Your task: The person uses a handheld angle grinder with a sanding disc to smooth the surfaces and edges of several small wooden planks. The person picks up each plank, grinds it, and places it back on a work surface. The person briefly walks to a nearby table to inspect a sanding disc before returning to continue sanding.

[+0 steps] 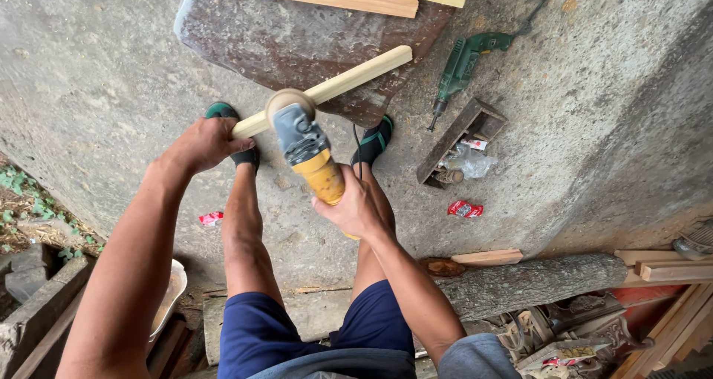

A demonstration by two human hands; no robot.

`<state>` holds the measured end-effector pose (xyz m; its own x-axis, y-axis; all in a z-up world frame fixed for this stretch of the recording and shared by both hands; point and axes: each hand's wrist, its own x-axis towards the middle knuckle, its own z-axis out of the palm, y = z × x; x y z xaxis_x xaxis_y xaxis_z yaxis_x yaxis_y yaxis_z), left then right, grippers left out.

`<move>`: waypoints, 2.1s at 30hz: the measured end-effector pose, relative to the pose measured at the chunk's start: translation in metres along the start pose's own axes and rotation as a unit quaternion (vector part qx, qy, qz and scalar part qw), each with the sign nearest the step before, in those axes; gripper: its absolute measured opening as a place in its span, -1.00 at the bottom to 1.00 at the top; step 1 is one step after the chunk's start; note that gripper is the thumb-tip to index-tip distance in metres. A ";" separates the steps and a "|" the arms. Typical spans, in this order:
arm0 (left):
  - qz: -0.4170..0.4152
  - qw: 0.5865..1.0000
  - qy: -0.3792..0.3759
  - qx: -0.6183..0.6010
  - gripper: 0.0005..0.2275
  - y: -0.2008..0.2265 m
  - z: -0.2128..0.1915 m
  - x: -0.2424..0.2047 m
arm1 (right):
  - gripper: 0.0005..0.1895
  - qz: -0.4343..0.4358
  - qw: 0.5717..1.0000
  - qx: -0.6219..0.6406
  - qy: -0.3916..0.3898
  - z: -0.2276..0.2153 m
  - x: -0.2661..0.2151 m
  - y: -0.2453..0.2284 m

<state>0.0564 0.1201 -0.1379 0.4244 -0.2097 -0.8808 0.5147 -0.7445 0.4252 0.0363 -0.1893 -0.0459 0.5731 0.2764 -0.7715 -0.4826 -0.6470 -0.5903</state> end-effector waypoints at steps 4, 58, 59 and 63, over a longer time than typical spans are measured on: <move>-0.038 0.999 -0.021 0.003 -0.67 0.002 0.005 0.002 | -0.45 0.073 0.996 0.018 0.043 -0.037 0.008 0.026; 0.077 0.985 0.149 0.031 -0.73 0.005 -0.008 -0.045 | -0.41 -0.015 0.999 -0.050 -0.014 -0.008 -0.025 -0.041; 0.077 0.987 0.141 0.027 -0.72 0.006 -0.009 -0.046 | -0.41 -0.007 1.000 -0.019 -0.019 -0.007 -0.025 -0.038; 0.057 0.992 0.110 0.021 -0.73 0.009 -0.016 -0.043 | -0.47 0.020 0.996 0.082 -0.001 -0.030 -0.018 -0.017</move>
<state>0.0547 0.1321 -0.0928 0.6329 -0.1542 -0.7587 0.4246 -0.7503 0.5067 0.0538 -0.2051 -0.0150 0.5500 0.2552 -0.7952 -0.6059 -0.5334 -0.5903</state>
